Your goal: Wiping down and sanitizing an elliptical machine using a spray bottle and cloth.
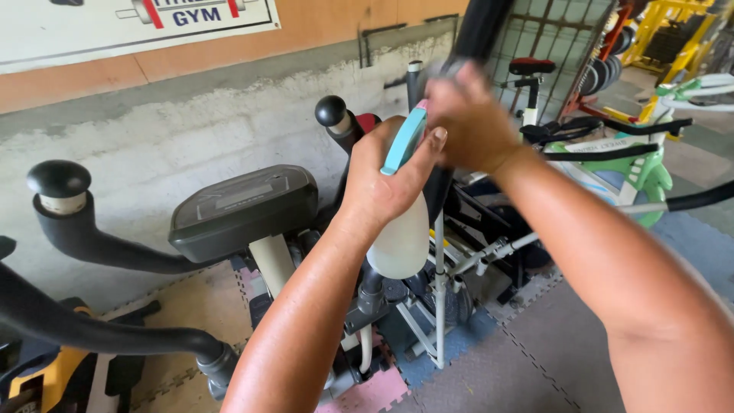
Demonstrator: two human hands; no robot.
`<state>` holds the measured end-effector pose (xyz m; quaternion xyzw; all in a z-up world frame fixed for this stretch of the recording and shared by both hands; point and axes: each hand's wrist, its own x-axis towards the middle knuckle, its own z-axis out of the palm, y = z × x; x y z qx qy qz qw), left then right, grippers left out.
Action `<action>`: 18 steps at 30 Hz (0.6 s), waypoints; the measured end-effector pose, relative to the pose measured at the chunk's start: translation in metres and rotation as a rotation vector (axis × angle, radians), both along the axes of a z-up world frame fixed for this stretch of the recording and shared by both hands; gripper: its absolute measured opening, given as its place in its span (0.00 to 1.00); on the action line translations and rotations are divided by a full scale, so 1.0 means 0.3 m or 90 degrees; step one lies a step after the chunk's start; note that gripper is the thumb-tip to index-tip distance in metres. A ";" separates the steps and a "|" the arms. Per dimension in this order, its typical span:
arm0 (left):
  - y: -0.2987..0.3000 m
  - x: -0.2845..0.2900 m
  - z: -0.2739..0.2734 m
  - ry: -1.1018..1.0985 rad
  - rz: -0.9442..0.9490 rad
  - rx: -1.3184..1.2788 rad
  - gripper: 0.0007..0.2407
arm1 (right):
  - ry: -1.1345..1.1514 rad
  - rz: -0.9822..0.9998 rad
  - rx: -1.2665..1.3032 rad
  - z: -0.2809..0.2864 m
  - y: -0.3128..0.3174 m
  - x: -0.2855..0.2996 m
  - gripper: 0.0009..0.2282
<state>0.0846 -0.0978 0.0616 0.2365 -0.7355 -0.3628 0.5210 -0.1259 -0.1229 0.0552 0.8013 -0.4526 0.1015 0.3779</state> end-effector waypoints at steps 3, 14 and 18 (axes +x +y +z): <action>0.019 -0.012 0.018 -0.017 0.043 -0.014 0.13 | 0.040 0.063 -0.311 0.200 0.011 -0.019 0.18; 0.081 -0.068 0.076 -0.061 0.109 0.011 0.13 | -0.640 0.156 -0.357 -0.118 -0.158 0.013 0.38; 0.091 -0.087 0.079 -0.009 0.106 -0.001 0.13 | -0.801 0.359 -0.258 0.104 -0.204 -0.051 0.28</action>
